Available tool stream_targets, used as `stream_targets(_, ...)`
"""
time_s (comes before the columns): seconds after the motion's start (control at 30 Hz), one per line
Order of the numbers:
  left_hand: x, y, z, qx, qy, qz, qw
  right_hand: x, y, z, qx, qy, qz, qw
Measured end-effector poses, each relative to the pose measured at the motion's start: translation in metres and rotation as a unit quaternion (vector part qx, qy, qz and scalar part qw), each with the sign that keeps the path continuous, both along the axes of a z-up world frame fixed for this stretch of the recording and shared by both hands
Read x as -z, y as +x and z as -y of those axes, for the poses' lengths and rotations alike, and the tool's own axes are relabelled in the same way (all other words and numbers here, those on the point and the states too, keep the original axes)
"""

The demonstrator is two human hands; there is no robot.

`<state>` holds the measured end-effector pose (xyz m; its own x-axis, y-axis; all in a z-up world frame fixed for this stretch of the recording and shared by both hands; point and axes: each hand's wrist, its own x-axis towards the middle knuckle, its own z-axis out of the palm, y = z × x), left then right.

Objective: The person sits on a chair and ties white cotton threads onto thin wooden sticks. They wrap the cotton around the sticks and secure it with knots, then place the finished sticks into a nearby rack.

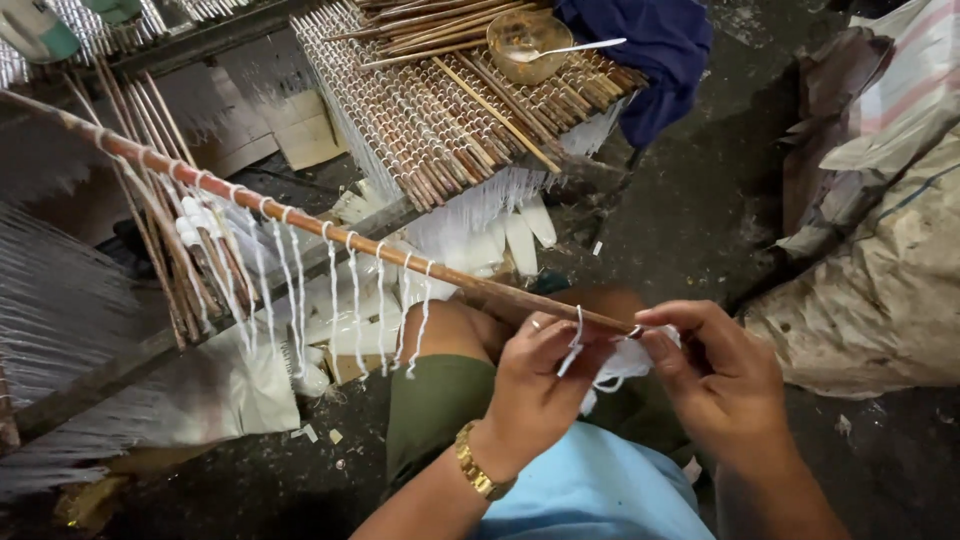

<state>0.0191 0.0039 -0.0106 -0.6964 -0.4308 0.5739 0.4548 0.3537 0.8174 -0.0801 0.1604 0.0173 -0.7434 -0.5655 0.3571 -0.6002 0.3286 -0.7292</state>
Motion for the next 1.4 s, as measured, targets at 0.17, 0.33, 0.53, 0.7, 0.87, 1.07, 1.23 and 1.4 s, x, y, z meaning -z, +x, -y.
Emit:
stream_targets(0.17, 0.005, 0.005, 0.018, -0.008, 0.048, 0.011, 0.999, -0.002, 0.003, 0.003, 0.026, -0.042, 0.025, 0.998)
stream_targets(0.33, -0.003, 0.005, 0.012, 0.072, 0.145, 0.018, 0.987, -0.002, 0.001, 0.003, 0.011, -0.030, -0.009, 0.999)
stream_targets(0.53, 0.022, -0.005, 0.006, 0.034, 0.164, -0.021, 0.986, -0.005, 0.001, 0.001, 0.007, -0.009, -0.018, 1.000)
stream_targets(0.7, 0.023, -0.003, 0.005, 0.173, 0.301, -0.023, 0.938, -0.008, 0.000, 0.004, 0.006, -0.013, -0.025, 1.000)
stream_targets(0.87, 0.008, 0.000, 0.006, 0.024, 0.085, 0.042, 0.995, -0.011, -0.001, 0.004, -0.022, 0.006, -0.033, 0.999)
stream_targets(1.07, 0.002, 0.004, 0.019, 0.033, 0.186, 0.084, 0.978, -0.015, -0.002, 0.005, -0.033, -0.023, -0.046, 0.998)
stream_targets(1.23, 0.003, 0.015, 0.034, 0.091, 0.191, 0.064, 0.975, -0.014, -0.006, 0.004, -0.009, -0.014, -0.060, 0.998)
stream_targets(1.4, 0.006, 0.015, 0.051, -0.026, 0.014, 0.033, 0.999, -0.014, -0.008, 0.002, -0.016, -0.037, -0.062, 0.997)
